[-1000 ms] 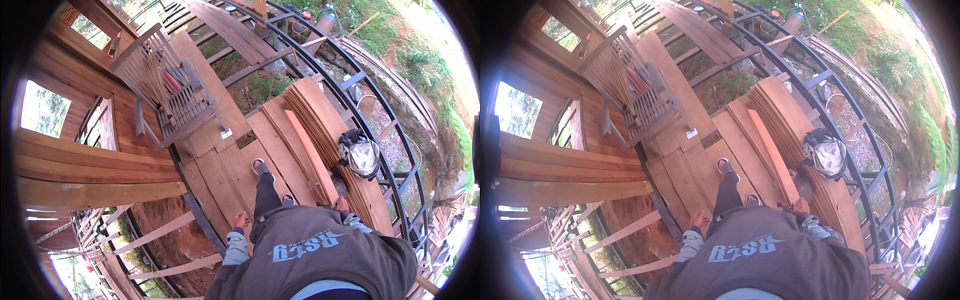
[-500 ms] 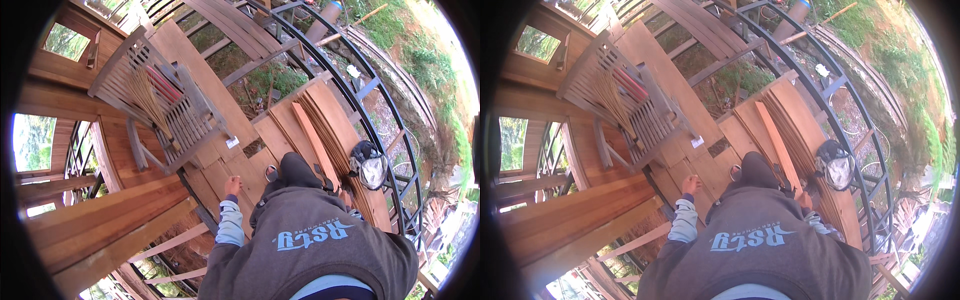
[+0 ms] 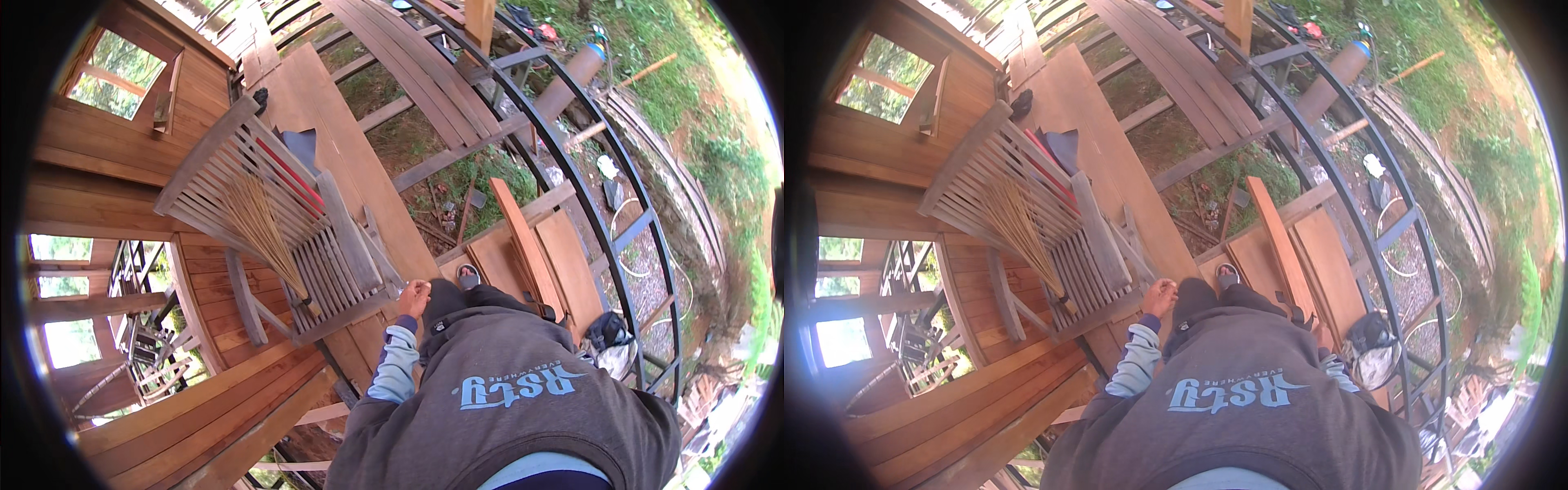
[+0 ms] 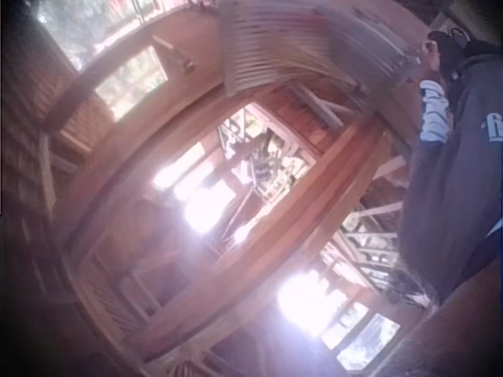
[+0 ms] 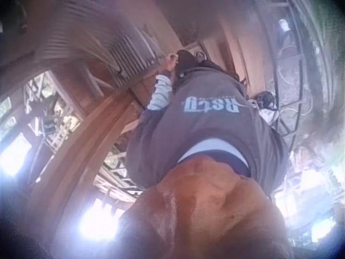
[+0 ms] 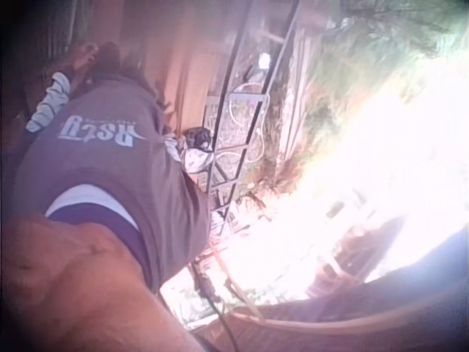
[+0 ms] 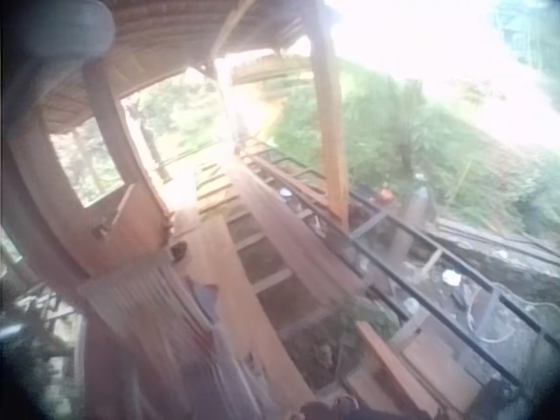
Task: The person carries a long wooden plank across a partially constructed wooden deck and fits it into place between existing planks. They repeatedly adjust and align the plank to ensure it sits flush with the surrounding structure.
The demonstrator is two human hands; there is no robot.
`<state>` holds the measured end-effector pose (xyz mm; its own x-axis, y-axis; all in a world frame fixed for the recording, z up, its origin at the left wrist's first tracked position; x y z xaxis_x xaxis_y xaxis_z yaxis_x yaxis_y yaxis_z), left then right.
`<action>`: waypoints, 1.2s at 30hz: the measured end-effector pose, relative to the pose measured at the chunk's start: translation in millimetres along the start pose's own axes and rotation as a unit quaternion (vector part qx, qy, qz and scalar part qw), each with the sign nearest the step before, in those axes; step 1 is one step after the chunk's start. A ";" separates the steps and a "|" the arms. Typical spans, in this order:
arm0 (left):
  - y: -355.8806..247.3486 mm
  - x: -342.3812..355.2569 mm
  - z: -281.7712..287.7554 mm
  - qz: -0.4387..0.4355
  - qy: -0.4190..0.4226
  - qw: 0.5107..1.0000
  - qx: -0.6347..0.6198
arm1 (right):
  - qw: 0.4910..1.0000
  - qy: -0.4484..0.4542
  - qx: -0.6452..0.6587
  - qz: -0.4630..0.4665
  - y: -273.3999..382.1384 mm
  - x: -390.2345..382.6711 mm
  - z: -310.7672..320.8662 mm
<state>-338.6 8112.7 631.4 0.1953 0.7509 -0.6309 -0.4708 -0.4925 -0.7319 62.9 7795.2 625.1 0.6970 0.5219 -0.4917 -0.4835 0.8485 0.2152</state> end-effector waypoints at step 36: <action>-323.5 623.8 406.4 0.138 -0.178 0.929 -0.295 | 0.997 -0.017 -0.049 0.064 816.4 501.6 118.0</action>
<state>-414.2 8919.2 579.3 -0.2091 0.6060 -0.7675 0.1122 -0.7648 -0.6345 80.2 8760.0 653.8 0.6425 0.6301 -0.4361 -0.6186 0.7623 0.1901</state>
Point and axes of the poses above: each hand's wrist, its own x-axis towards the middle knuckle, its own z-axis out of the back of the hand, y = z × x, the point moved 4 cm from there along x, towards the middle knuckle, and after that the axes turned 4 degrees about x, right-handed, at the moved point
